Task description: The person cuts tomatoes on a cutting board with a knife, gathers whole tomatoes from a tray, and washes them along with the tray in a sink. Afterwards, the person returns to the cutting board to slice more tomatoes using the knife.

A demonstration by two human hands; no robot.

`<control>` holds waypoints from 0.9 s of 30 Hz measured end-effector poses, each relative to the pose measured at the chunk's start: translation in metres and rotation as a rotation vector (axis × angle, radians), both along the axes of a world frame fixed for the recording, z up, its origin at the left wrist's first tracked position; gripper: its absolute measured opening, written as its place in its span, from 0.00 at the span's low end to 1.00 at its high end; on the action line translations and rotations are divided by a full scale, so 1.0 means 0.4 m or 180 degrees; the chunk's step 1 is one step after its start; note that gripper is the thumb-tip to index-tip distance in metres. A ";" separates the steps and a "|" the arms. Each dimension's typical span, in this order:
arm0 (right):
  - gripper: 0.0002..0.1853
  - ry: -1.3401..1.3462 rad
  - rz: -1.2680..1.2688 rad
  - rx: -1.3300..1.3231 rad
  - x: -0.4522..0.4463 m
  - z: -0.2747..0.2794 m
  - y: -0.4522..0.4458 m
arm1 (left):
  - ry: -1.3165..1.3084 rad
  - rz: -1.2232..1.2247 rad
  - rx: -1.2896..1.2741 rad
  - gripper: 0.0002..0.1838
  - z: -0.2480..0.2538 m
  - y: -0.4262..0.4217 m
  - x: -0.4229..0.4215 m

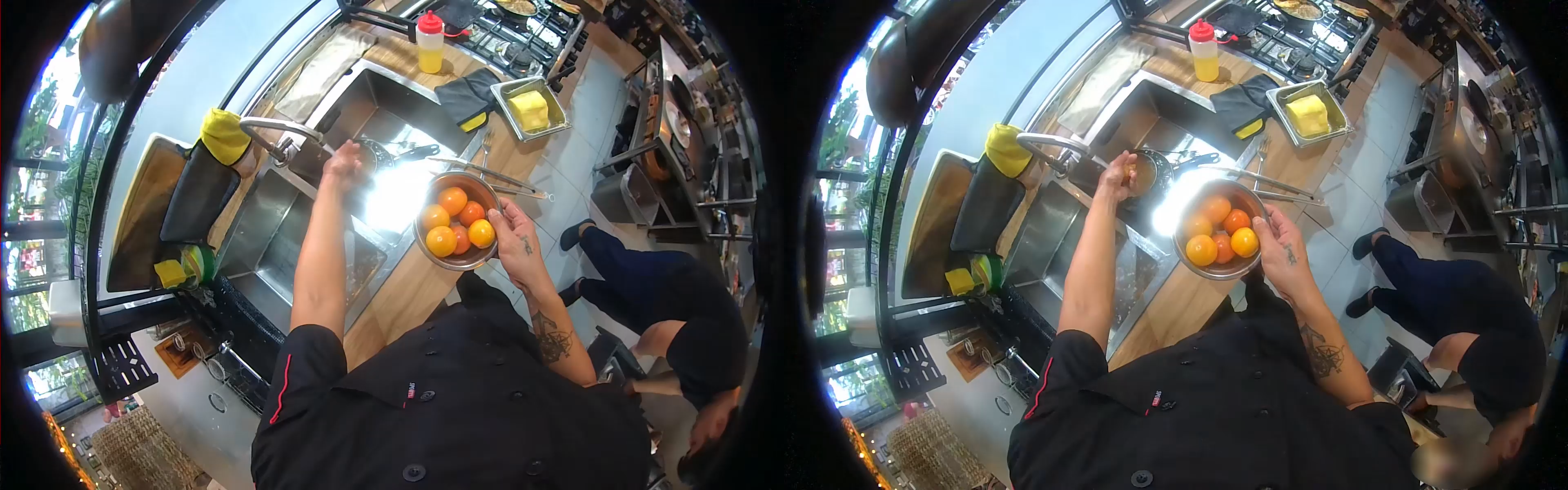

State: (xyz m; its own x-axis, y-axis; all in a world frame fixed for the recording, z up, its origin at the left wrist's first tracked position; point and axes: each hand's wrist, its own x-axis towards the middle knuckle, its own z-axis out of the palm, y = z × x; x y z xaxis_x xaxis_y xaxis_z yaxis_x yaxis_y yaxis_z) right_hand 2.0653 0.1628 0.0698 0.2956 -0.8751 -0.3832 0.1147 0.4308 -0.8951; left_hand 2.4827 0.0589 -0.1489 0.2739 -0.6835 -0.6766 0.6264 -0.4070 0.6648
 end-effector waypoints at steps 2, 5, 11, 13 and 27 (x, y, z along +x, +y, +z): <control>0.18 -0.0050 0.0026 -0.0036 -0.027 -0.004 -0.018 | 0.0098 -0.0098 0.0003 0.20 0.038 0.006 -0.009; 0.18 -0.0061 0.0083 -0.0112 -0.066 -0.003 -0.051 | 0.0861 -0.0375 -0.0117 0.20 0.065 0.008 -0.001; 0.18 -0.0156 0.0280 -0.0064 -0.144 0.002 -0.112 | 0.0412 0.0221 -0.0323 0.17 0.111 0.034 0.007; 0.17 -0.0113 0.0307 0.0021 -0.160 -0.001 -0.128 | 0.0025 0.0341 -0.0253 0.16 0.137 0.041 0.005; 0.18 0.0007 -0.0126 0.0030 -0.156 -0.017 -0.075 | -0.3529 -0.1848 0.1313 0.24 0.401 0.069 -0.069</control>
